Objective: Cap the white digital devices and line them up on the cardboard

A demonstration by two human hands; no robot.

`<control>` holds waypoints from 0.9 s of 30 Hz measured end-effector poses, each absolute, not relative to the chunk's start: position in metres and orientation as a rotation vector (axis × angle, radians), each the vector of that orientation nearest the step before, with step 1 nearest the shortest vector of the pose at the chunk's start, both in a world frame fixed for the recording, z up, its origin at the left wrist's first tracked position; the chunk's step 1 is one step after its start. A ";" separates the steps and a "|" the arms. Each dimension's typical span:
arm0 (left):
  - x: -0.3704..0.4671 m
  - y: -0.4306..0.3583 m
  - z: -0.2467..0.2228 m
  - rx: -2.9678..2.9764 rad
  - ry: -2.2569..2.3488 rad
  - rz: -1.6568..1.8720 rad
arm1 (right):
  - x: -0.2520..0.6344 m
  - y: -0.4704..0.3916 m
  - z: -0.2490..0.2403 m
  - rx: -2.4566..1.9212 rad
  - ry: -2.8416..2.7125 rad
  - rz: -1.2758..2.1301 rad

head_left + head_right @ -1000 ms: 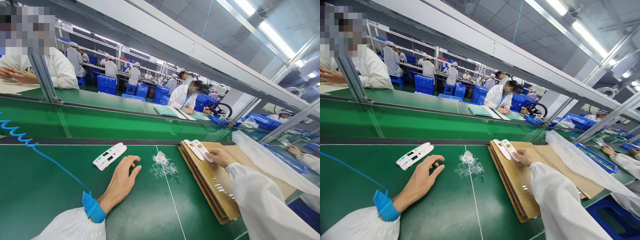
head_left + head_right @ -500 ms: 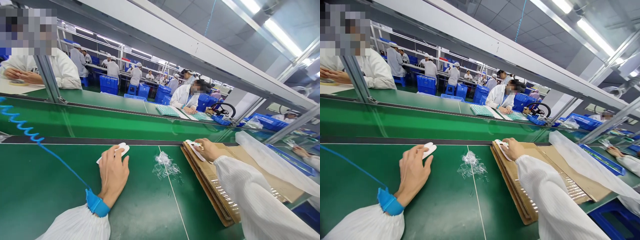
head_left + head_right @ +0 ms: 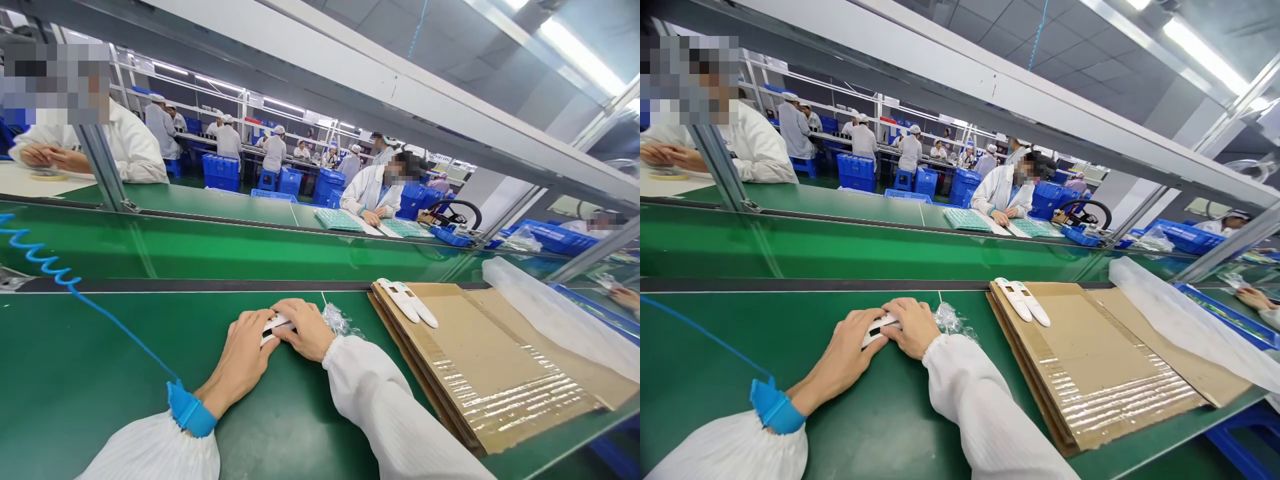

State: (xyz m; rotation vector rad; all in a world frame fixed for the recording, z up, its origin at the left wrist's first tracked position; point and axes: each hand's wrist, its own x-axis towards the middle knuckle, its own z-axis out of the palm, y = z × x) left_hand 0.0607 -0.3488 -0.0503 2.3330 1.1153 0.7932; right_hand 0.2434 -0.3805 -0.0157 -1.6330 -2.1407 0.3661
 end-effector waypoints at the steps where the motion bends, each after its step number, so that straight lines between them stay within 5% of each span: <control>1: 0.061 -0.349 -0.050 2.318 1.124 0.803 | 0.241 -0.381 -0.023 -1.628 -2.091 0.370; 12: 0.059 -0.349 -0.049 2.108 1.381 1.008 | 0.250 -0.391 -0.050 -1.439 -1.554 0.154; 21: 0.070 -0.362 -0.022 1.488 0.962 1.081 | 0.220 -0.412 -0.035 -1.169 -1.137 1.168; 27: 0.075 -0.368 -0.021 1.473 0.987 1.066 | 0.215 -0.411 -0.039 -1.075 -1.065 1.312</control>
